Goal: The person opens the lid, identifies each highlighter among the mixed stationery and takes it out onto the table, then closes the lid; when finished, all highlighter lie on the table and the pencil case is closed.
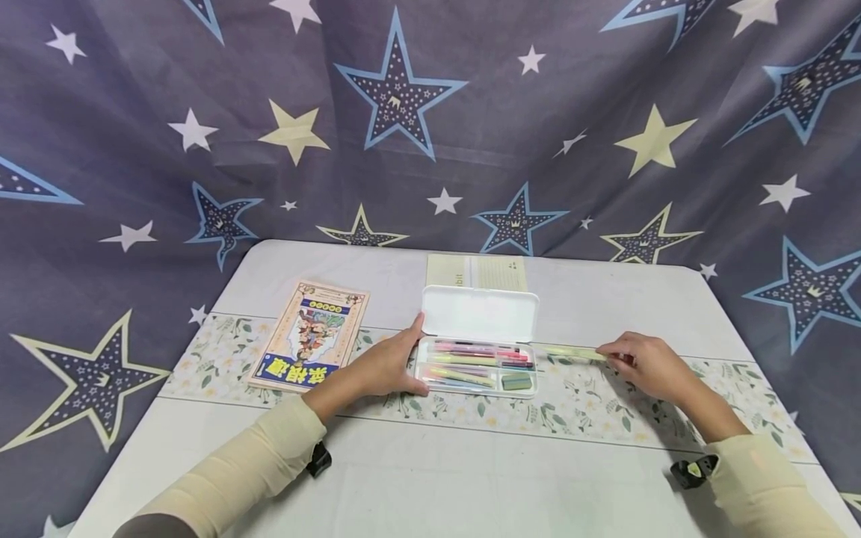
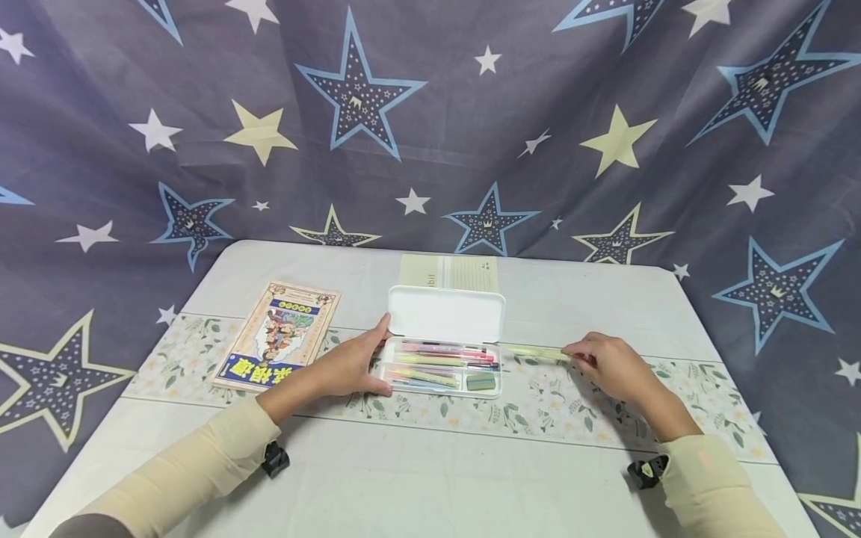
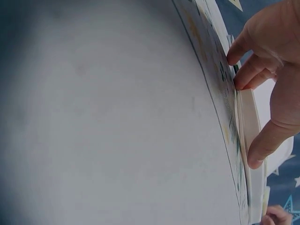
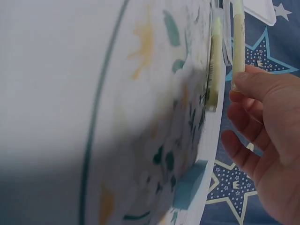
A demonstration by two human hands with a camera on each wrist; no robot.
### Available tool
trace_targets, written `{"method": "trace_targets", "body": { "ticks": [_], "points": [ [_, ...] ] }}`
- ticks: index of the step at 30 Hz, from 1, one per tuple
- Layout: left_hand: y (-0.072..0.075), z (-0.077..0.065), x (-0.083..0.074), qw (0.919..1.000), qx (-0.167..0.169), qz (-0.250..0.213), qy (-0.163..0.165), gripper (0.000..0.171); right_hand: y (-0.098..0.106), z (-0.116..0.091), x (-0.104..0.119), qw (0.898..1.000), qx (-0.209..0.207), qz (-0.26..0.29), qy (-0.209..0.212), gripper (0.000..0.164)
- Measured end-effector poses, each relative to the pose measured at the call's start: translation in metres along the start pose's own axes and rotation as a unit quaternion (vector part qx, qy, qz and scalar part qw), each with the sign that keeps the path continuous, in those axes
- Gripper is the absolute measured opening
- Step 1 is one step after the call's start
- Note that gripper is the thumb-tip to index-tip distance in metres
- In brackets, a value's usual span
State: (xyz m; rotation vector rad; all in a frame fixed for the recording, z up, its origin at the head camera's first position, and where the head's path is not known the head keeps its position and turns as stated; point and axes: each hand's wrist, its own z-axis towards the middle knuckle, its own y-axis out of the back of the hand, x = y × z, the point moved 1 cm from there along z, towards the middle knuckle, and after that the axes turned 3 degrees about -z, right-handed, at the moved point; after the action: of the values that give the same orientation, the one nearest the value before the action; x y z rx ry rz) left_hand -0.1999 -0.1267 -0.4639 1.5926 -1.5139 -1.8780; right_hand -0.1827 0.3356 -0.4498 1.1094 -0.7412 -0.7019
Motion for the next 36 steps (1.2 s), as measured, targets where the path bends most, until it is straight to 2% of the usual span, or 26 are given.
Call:
{"method": "trace_targets", "body": {
  "ticks": [7, 17, 26, 36],
  "points": [
    [0.000, -0.001, -0.001, 1.0000, -0.002, 0.001, -0.004, 0.137, 0.000, -0.006, -0.005, 0.999, 0.026, -0.012, -0.024, 0.023],
    [0.000, 0.000, 0.000, 0.9999, 0.006, -0.007, 0.006, 0.137, -0.004, -0.011, -0.012, 1.000, 0.010, -0.016, -0.016, 0.023],
    [0.000, 0.000, 0.001, 1.0000, 0.005, -0.007, 0.004, 0.138, -0.006, -0.008, -0.013, 0.999, 0.021, -0.022, -0.022, 0.020],
    [-0.001, 0.001, 0.001, 1.0000, 0.005, -0.007, 0.004, 0.138, -0.005, -0.005, -0.010, 0.994, 0.055, -0.026, -0.089, 0.015]
  ]
}}
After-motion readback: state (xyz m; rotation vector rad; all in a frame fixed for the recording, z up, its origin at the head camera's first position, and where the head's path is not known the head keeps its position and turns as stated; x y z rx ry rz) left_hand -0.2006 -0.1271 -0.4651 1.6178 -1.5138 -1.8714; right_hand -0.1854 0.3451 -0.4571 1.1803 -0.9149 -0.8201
